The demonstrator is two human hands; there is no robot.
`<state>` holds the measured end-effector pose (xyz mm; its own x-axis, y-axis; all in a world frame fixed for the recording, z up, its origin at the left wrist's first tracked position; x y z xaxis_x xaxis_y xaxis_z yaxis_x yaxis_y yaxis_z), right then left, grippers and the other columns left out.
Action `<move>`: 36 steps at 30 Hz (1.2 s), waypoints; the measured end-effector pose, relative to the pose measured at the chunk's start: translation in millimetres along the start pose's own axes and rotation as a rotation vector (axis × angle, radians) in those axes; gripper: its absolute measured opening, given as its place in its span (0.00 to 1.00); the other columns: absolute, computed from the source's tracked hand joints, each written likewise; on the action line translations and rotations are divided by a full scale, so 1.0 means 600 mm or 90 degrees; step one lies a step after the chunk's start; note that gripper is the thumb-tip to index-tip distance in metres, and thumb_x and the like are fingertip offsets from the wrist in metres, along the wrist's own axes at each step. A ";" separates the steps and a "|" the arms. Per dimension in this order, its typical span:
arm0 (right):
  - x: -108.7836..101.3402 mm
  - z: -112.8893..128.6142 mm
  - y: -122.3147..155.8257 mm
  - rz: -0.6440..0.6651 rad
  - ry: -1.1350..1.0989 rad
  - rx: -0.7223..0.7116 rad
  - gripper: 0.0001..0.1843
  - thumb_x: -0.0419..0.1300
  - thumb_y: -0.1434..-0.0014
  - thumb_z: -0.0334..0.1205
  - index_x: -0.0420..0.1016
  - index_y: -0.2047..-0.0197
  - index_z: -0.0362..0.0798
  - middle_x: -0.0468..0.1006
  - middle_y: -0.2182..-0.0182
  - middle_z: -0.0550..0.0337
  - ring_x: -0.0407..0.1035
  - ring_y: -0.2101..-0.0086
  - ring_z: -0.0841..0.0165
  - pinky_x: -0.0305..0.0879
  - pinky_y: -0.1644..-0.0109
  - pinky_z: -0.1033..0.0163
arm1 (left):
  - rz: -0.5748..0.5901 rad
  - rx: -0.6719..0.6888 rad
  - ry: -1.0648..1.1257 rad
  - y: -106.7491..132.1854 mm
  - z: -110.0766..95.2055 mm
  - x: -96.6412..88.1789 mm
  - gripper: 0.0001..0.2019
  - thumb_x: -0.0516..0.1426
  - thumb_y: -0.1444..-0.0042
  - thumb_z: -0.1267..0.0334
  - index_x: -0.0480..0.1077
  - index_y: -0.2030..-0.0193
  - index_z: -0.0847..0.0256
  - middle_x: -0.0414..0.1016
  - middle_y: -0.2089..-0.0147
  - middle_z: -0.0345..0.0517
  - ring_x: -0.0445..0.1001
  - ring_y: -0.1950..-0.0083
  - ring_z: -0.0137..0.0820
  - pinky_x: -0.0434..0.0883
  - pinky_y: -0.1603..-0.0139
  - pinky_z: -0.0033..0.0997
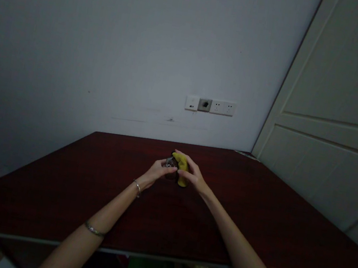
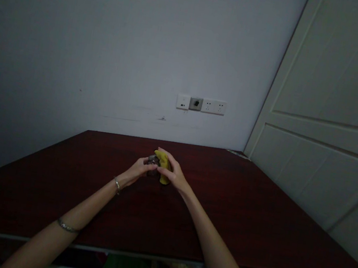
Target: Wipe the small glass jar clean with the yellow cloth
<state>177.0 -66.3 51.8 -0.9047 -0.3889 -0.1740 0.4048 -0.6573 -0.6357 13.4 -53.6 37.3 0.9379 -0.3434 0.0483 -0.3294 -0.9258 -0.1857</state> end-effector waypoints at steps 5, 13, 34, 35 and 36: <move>0.008 -0.006 0.003 0.014 0.104 -0.005 0.45 0.67 0.57 0.39 0.52 0.38 0.54 0.57 0.40 0.54 0.54 0.41 0.60 0.48 0.37 0.53 | -0.005 -0.048 0.016 0.000 0.002 -0.003 0.21 0.64 0.59 0.56 0.72 0.59 0.65 0.75 0.63 0.48 0.72 0.67 0.31 0.69 0.68 0.28; 0.019 -0.018 0.003 -0.048 0.099 0.026 0.50 0.70 0.62 0.38 0.50 0.38 0.55 0.58 0.42 0.54 0.57 0.44 0.61 0.52 0.39 0.54 | 0.017 -0.062 0.018 -0.006 0.013 -0.007 0.22 0.63 0.57 0.54 0.70 0.57 0.65 0.74 0.61 0.50 0.72 0.66 0.31 0.70 0.69 0.29; 0.024 -0.050 -0.013 -0.280 -0.075 0.261 0.32 0.70 0.66 0.43 0.66 0.56 0.48 0.75 0.63 0.58 0.72 0.64 0.65 0.69 0.60 0.62 | 0.085 0.156 -0.274 -0.007 0.007 -0.020 0.49 0.69 0.69 0.64 0.52 0.38 0.60 0.58 0.39 0.59 0.59 0.39 0.43 0.55 0.38 0.45; 0.023 -0.051 -0.013 -0.278 -0.068 0.266 0.32 0.70 0.66 0.43 0.66 0.57 0.47 0.75 0.64 0.58 0.72 0.64 0.66 0.69 0.60 0.62 | 0.086 0.164 -0.286 -0.008 0.009 -0.021 0.48 0.69 0.70 0.64 0.53 0.39 0.61 0.59 0.39 0.58 0.60 0.39 0.43 0.55 0.38 0.44; 0.023 -0.052 -0.013 -0.276 -0.062 0.267 0.32 0.70 0.66 0.43 0.66 0.57 0.47 0.75 0.64 0.58 0.71 0.64 0.66 0.69 0.60 0.62 | 0.084 0.168 -0.290 -0.009 0.011 -0.021 0.47 0.69 0.69 0.63 0.54 0.40 0.61 0.61 0.40 0.58 0.61 0.40 0.43 0.56 0.38 0.44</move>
Point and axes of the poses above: each hand's wrist, its own y-axis away from the middle knuckle, its own x-axis out of the palm, z = x × y, the point moved 1 cm from there along -y, towards the middle knuckle
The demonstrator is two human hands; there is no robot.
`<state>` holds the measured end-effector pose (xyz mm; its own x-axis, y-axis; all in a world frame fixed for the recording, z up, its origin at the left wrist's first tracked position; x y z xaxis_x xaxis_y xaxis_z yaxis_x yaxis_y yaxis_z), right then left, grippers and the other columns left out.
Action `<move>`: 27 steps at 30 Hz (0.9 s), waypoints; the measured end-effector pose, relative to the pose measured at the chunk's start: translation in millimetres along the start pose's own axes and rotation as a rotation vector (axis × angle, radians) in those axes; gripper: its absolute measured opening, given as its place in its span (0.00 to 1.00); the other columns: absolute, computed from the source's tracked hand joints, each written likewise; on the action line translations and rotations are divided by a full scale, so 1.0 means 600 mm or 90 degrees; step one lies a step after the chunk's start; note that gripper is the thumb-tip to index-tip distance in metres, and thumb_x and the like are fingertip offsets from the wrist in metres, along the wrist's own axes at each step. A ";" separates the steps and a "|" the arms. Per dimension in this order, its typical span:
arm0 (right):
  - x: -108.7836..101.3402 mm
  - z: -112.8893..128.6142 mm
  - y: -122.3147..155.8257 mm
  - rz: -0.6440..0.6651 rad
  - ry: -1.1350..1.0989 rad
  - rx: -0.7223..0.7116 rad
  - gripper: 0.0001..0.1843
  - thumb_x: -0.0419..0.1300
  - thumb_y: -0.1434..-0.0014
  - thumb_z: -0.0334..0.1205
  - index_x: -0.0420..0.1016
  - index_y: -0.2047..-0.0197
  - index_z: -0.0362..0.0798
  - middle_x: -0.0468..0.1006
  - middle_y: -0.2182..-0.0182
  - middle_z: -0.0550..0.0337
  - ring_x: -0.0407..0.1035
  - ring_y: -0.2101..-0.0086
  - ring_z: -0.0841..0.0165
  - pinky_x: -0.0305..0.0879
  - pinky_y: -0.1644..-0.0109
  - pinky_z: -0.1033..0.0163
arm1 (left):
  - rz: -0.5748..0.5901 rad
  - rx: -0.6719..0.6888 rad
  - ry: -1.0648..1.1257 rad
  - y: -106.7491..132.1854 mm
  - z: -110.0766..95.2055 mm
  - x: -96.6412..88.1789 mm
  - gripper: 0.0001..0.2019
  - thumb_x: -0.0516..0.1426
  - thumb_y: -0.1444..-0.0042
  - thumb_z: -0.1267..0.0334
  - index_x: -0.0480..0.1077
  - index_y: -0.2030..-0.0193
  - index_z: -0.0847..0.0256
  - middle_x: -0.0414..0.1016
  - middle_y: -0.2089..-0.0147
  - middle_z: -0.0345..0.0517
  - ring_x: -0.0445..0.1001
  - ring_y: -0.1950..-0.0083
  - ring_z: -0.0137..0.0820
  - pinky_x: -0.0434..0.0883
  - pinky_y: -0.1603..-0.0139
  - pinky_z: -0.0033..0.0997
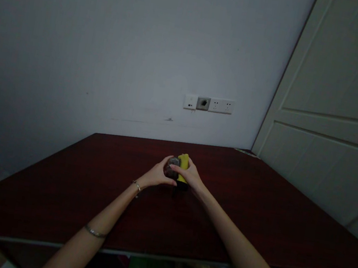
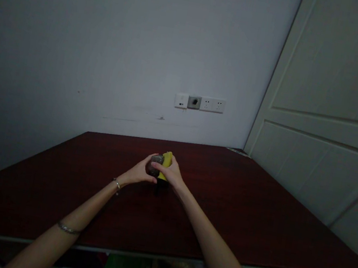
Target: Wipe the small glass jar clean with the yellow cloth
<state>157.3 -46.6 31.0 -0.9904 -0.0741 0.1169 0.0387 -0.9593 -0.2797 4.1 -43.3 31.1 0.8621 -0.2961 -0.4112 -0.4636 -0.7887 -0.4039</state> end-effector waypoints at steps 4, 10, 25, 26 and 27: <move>-0.001 0.003 0.002 0.024 0.032 -0.010 0.30 0.70 0.65 0.45 0.67 0.57 0.46 0.75 0.63 0.57 0.71 0.64 0.66 0.68 0.58 0.61 | -0.042 -0.018 -0.005 0.000 0.004 0.002 0.43 0.69 0.69 0.61 0.58 0.43 0.64 0.67 0.46 0.58 0.67 0.45 0.42 0.62 0.43 0.42; -0.007 0.011 0.009 0.064 0.143 -0.132 0.29 0.65 0.56 0.47 0.66 0.51 0.46 0.74 0.56 0.53 0.69 0.56 0.63 0.64 0.50 0.57 | -0.105 -0.036 -0.056 0.001 0.006 0.003 0.42 0.69 0.72 0.59 0.62 0.46 0.65 0.71 0.49 0.56 0.70 0.49 0.41 0.65 0.46 0.41; -0.018 0.014 0.004 0.020 0.135 -0.267 0.17 0.55 0.44 0.49 0.73 0.54 0.50 0.76 0.55 0.57 0.69 0.53 0.63 0.61 0.46 0.56 | -0.124 0.002 -0.010 0.003 -0.006 0.018 0.38 0.67 0.66 0.60 0.60 0.45 0.65 0.71 0.50 0.53 0.71 0.50 0.38 0.66 0.46 0.38; -0.020 0.013 0.002 0.018 0.128 -0.256 0.17 0.55 0.44 0.49 0.73 0.55 0.50 0.76 0.56 0.57 0.69 0.54 0.62 0.61 0.46 0.56 | -0.118 0.007 -0.024 0.005 -0.011 0.018 0.38 0.67 0.66 0.59 0.61 0.45 0.65 0.71 0.50 0.52 0.71 0.50 0.38 0.66 0.46 0.38; -0.022 0.012 0.000 0.017 0.119 -0.246 0.17 0.56 0.45 0.50 0.73 0.56 0.50 0.76 0.56 0.57 0.69 0.55 0.62 0.62 0.47 0.56 | -0.116 0.009 -0.037 0.006 -0.016 0.019 0.38 0.67 0.66 0.59 0.61 0.45 0.64 0.72 0.51 0.51 0.70 0.50 0.38 0.65 0.45 0.38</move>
Point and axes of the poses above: each hand's wrist, its own y-axis away from the middle knuckle, its own x-axis out of the palm, z = x × y, the point moved 1 cm from there along -y, towards the middle knuckle
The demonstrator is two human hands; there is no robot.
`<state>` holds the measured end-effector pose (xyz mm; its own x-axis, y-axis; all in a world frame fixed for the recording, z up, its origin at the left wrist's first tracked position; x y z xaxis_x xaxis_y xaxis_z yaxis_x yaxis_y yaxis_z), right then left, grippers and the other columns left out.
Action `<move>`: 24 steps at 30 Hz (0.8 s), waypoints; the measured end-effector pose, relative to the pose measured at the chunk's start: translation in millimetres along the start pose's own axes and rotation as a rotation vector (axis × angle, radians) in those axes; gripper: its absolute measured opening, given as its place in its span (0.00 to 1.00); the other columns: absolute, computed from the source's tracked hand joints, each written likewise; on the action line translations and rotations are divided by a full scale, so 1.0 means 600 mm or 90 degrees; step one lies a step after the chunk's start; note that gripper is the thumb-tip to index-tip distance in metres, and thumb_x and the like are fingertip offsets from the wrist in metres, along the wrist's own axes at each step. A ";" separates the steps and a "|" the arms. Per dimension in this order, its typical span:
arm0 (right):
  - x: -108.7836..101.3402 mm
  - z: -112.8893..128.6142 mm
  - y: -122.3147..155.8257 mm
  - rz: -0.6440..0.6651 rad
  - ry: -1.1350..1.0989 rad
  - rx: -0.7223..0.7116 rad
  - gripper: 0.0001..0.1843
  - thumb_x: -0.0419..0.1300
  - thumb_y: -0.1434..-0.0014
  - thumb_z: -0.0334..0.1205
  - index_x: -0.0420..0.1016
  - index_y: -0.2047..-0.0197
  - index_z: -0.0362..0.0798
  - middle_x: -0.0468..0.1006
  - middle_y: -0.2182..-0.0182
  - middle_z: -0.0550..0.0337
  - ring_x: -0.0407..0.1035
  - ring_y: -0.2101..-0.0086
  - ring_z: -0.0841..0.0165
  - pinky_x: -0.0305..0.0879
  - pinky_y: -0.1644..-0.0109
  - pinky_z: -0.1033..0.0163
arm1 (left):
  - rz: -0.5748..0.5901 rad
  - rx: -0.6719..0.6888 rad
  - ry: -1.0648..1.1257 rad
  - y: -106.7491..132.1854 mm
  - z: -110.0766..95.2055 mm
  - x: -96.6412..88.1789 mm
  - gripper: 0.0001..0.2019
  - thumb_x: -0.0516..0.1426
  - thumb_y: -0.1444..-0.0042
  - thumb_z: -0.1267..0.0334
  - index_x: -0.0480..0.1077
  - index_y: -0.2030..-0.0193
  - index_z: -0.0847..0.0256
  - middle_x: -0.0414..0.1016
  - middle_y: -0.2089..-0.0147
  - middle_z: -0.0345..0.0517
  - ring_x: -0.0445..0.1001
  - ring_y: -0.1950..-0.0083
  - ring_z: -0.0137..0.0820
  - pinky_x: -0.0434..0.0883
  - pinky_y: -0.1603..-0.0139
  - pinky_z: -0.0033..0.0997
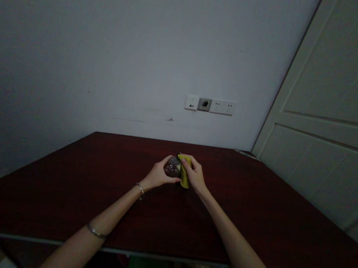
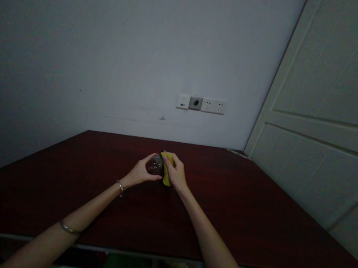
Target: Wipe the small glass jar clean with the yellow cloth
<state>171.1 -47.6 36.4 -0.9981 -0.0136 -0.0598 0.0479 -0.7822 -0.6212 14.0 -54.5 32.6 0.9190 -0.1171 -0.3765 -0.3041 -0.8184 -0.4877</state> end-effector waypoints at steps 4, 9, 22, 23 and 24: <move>-0.002 0.006 0.003 0.015 -0.014 -0.016 0.16 0.56 0.45 0.49 0.74 0.57 0.51 0.75 0.53 0.57 0.68 0.51 0.61 0.59 0.44 0.54 | -0.018 -0.008 -0.034 0.001 -0.005 0.000 0.40 0.68 0.67 0.59 0.60 0.44 0.63 0.72 0.51 0.50 0.70 0.49 0.39 0.64 0.45 0.39; 0.000 0.028 0.018 0.081 0.032 -0.095 0.14 0.57 0.45 0.46 0.75 0.56 0.52 0.72 0.49 0.57 0.64 0.47 0.60 0.56 0.41 0.51 | -0.052 -0.032 -0.026 -0.004 0.008 0.001 0.41 0.68 0.68 0.58 0.60 0.44 0.65 0.72 0.51 0.53 0.70 0.49 0.40 0.65 0.46 0.38; -0.003 0.008 0.003 0.001 -0.014 -0.018 0.13 0.57 0.45 0.45 0.75 0.58 0.50 0.76 0.53 0.56 0.68 0.52 0.60 0.61 0.45 0.53 | -0.003 0.029 -0.073 0.002 -0.002 0.004 0.43 0.67 0.65 0.57 0.57 0.41 0.63 0.71 0.48 0.52 0.70 0.49 0.39 0.65 0.47 0.36; -0.002 0.013 0.007 0.010 -0.001 -0.039 0.13 0.56 0.44 0.45 0.75 0.58 0.51 0.75 0.52 0.56 0.68 0.51 0.60 0.60 0.45 0.53 | -0.012 0.023 -0.081 0.001 0.000 0.003 0.43 0.67 0.66 0.57 0.57 0.41 0.63 0.71 0.48 0.52 0.70 0.48 0.39 0.65 0.46 0.36; 0.000 0.019 0.011 0.022 0.014 -0.062 0.13 0.56 0.43 0.44 0.75 0.57 0.51 0.74 0.51 0.56 0.67 0.50 0.60 0.60 0.44 0.53 | -0.024 0.015 -0.087 0.000 0.003 0.003 0.43 0.67 0.66 0.56 0.58 0.41 0.63 0.71 0.48 0.53 0.70 0.49 0.39 0.65 0.47 0.36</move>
Point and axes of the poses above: each hand's wrist, its own y-axis away from the middle knuckle, its own x-axis out of the palm, z = x × y, the point moved 1 cm from there along -y, towards the middle knuckle
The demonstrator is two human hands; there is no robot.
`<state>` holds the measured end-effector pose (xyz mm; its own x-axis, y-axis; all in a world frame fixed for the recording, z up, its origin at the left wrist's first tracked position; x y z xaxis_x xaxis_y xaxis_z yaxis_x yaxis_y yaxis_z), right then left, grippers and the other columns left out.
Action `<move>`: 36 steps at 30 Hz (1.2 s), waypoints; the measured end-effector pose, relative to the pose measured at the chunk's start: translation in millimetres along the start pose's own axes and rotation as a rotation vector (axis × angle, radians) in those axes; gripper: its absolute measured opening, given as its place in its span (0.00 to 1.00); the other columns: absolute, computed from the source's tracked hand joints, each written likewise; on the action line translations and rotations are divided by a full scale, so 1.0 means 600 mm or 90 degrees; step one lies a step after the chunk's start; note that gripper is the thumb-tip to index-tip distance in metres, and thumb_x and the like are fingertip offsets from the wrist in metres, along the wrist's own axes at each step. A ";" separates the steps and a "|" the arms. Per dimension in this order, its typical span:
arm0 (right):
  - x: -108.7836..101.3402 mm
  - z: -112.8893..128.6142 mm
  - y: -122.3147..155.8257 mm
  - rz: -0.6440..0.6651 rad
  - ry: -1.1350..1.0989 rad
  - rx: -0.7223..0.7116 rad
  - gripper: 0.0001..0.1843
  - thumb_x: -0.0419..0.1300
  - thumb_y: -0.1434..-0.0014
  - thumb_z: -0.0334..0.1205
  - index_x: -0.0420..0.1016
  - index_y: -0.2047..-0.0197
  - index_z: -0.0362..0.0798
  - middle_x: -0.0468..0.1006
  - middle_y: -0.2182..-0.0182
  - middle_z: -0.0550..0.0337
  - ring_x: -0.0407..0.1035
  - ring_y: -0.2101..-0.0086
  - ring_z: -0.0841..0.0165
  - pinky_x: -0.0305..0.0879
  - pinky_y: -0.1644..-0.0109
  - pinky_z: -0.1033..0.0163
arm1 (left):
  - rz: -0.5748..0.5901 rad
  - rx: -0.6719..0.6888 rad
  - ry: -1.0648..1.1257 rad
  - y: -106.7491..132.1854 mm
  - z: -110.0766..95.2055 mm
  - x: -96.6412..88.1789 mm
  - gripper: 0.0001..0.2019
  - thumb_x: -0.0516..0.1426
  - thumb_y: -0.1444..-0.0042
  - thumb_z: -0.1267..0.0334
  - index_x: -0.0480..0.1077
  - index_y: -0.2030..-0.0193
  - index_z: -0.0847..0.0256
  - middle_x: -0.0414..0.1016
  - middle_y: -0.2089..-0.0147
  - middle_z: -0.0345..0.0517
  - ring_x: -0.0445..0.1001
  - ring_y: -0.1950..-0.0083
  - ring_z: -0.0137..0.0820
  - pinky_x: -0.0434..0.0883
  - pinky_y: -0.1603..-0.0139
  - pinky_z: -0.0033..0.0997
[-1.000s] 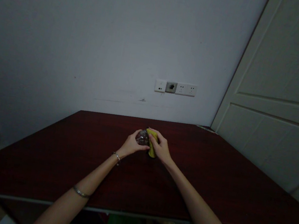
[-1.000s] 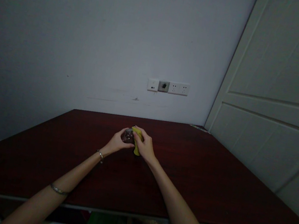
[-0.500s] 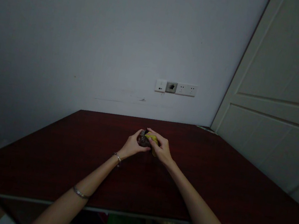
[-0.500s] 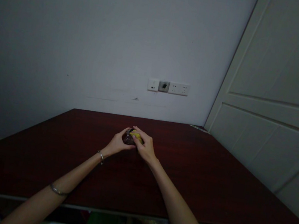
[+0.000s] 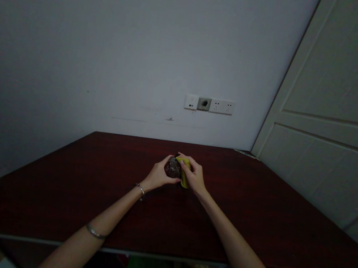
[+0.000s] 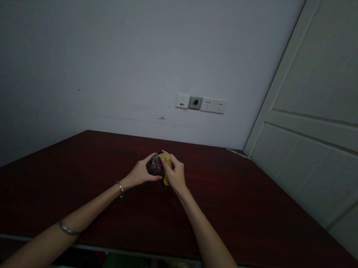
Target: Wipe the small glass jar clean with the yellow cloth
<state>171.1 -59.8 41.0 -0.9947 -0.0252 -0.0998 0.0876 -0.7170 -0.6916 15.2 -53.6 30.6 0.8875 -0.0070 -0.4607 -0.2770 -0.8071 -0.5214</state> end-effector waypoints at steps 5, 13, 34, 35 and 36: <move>0.004 0.017 0.007 0.060 0.063 -0.076 0.14 0.56 0.43 0.43 0.74 0.55 0.51 0.72 0.48 0.57 0.65 0.48 0.60 0.58 0.42 0.53 | -0.026 -0.016 -0.014 -0.002 0.004 0.000 0.39 0.66 0.64 0.56 0.59 0.43 0.64 0.73 0.52 0.51 0.72 0.52 0.38 0.67 0.50 0.36; 0.000 -0.012 -0.005 -0.048 0.067 0.031 0.18 0.54 0.42 0.46 0.69 0.50 0.50 0.76 0.54 0.55 0.70 0.54 0.63 0.64 0.47 0.57 | -0.006 0.047 -0.036 0.002 -0.004 -0.001 0.40 0.66 0.65 0.59 0.59 0.42 0.63 0.71 0.49 0.51 0.70 0.48 0.38 0.65 0.46 0.38; 0.007 0.012 0.005 0.027 0.126 -0.090 0.14 0.59 0.46 0.38 0.76 0.55 0.50 0.77 0.55 0.55 0.69 0.52 0.60 0.63 0.45 0.52 | 0.028 0.081 -0.115 0.000 0.025 0.005 0.44 0.66 0.65 0.61 0.54 0.39 0.63 0.64 0.42 0.56 0.65 0.43 0.42 0.62 0.42 0.42; 0.009 0.018 0.008 0.053 0.141 -0.126 0.14 0.59 0.46 0.37 0.76 0.56 0.51 0.77 0.55 0.55 0.69 0.52 0.61 0.62 0.44 0.52 | 0.024 0.080 -0.111 -0.001 0.028 0.004 0.43 0.66 0.65 0.63 0.55 0.39 0.64 0.65 0.42 0.56 0.66 0.43 0.41 0.63 0.42 0.42; 0.011 0.022 0.011 0.075 0.153 -0.155 0.14 0.59 0.47 0.37 0.76 0.56 0.51 0.77 0.55 0.56 0.69 0.52 0.61 0.61 0.43 0.52 | 0.019 0.076 -0.108 -0.002 0.030 0.003 0.42 0.65 0.65 0.65 0.55 0.40 0.64 0.65 0.43 0.56 0.66 0.43 0.41 0.63 0.42 0.41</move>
<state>164.1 -73.9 45.2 -0.9383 0.0882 -0.3343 0.2396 -0.5311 -0.8128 10.5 -42.4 17.5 0.8066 0.0773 -0.5861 -0.3533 -0.7318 -0.5828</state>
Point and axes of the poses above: each hand's wrist, its own y-axis away from the middle knuckle, its own x-axis out of the palm, z = x × y, the point moved 1 cm from there along -y, towards the middle knuckle
